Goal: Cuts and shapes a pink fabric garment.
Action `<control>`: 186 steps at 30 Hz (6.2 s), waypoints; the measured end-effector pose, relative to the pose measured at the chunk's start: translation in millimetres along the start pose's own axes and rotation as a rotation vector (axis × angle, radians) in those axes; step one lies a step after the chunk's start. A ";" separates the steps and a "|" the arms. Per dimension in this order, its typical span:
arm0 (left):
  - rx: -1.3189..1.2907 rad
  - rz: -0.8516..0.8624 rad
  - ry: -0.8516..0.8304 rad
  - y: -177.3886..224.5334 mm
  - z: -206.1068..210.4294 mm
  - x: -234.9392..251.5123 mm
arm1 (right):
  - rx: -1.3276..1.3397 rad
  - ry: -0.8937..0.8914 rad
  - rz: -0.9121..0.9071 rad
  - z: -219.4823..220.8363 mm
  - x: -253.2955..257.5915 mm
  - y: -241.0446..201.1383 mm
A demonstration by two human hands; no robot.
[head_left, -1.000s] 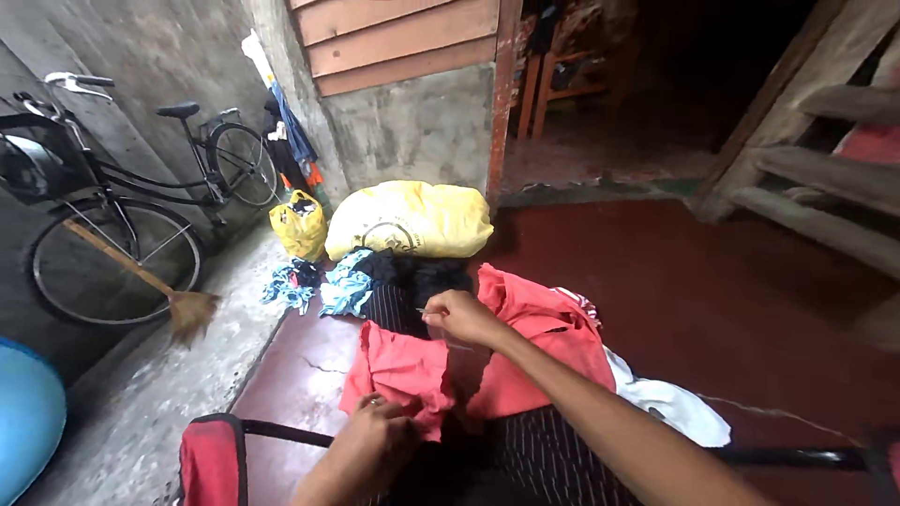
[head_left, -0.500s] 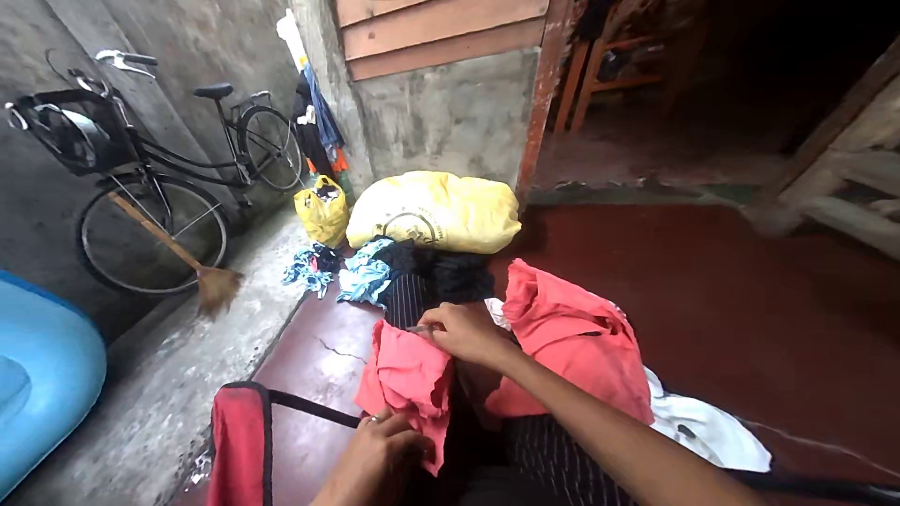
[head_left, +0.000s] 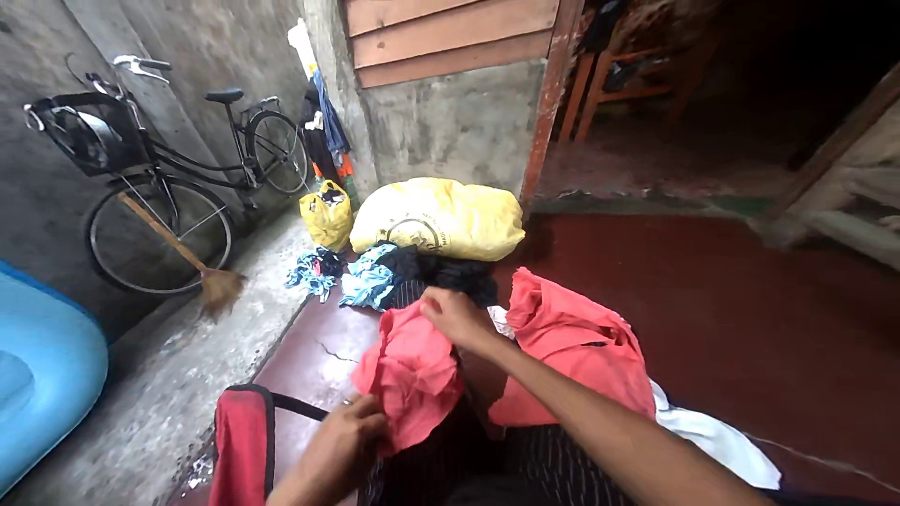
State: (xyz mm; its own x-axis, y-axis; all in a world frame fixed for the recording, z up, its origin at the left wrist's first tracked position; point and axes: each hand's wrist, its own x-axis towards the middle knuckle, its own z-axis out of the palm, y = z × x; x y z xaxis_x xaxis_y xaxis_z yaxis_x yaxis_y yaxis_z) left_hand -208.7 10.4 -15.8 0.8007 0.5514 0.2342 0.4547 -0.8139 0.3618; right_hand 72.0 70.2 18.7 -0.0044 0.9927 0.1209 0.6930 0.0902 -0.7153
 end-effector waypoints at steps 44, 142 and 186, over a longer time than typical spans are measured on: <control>-0.693 -0.461 0.663 -24.0 -311.0 312.2 | 0.257 0.670 -0.285 -331.2 90.3 -71.3; -0.062 -0.041 0.255 26.3 -231.2 355.1 | -0.382 0.421 -0.134 -315.1 62.2 -38.5; -0.394 0.188 0.206 19.0 -230.1 330.0 | 0.499 0.207 -0.229 -250.6 92.3 -101.9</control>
State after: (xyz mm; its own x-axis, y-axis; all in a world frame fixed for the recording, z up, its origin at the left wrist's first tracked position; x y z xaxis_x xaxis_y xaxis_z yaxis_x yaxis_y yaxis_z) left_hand -25.6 219.1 275.9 0.7429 0.4586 0.4876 0.0951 -0.7934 0.6012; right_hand 181.7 132.4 275.2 0.0619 0.9115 0.4067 0.2670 0.3775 -0.8867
